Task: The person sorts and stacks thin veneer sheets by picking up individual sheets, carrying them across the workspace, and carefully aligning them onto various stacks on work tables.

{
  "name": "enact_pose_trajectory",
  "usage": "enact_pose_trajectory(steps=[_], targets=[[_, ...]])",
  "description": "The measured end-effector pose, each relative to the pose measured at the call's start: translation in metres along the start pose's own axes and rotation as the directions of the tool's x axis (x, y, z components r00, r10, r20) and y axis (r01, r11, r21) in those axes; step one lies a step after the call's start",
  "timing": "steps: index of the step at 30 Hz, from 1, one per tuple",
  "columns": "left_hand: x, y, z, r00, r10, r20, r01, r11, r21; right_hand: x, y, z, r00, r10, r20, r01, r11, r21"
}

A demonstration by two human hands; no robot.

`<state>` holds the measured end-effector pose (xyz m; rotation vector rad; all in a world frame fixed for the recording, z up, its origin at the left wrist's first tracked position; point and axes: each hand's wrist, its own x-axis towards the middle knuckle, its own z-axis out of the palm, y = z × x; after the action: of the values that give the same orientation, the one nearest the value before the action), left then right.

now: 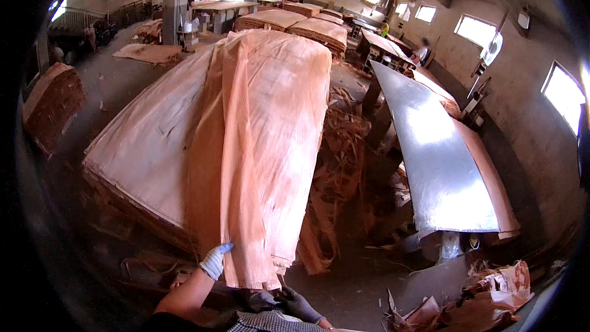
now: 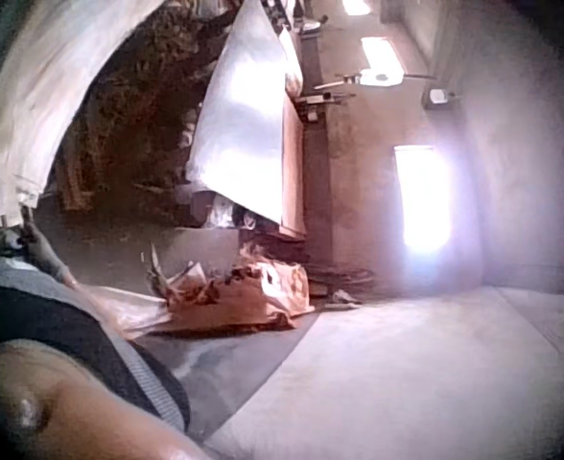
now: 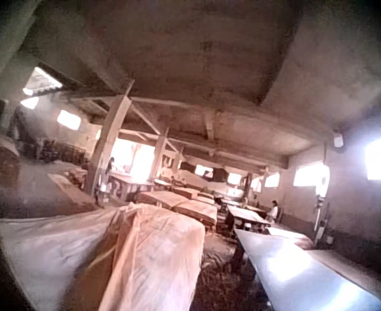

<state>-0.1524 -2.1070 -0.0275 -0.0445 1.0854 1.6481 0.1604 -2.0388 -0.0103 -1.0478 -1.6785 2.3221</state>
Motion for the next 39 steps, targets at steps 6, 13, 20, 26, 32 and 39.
enact_pose_trajectory(steps=[6,13,20,26,32,39], targets=[[-0.001,-0.027,0.053,0.997,-0.064,0.048,0.067,0.996,-0.064,-0.053,-0.106,-0.044,0.955,0.145,-0.257,-0.064,0.953,0.298],[0.095,-0.16,0.162,0.964,0.038,0.263,-0.078,0.987,0.142,-0.09,-0.175,-0.139,0.918,-0.049,-0.394,0.003,0.993,-0.117],[0.088,-0.298,0.363,0.844,-0.234,0.484,-0.085,0.83,0.551,-0.195,-0.103,-0.319,0.715,-0.318,-0.623,0.081,0.922,-0.378],[0.058,-0.415,0.497,0.711,-0.41,0.571,-0.084,0.757,0.648,-0.327,-0.1,-0.399,0.613,-0.296,-0.733,0.01,0.93,-0.367],[0.041,-0.509,0.611,0.589,-0.534,0.606,-0.095,0.699,0.709,-0.415,-0.098,-0.484,0.477,-0.624,-0.619,0.027,0.714,-0.699],[0.067,-0.607,0.743,0.465,-0.634,0.619,-0.124,0.645,0.754,-0.464,-0.076,-0.627,0.409,-0.398,-0.821,-0.102,0.874,-0.474]])
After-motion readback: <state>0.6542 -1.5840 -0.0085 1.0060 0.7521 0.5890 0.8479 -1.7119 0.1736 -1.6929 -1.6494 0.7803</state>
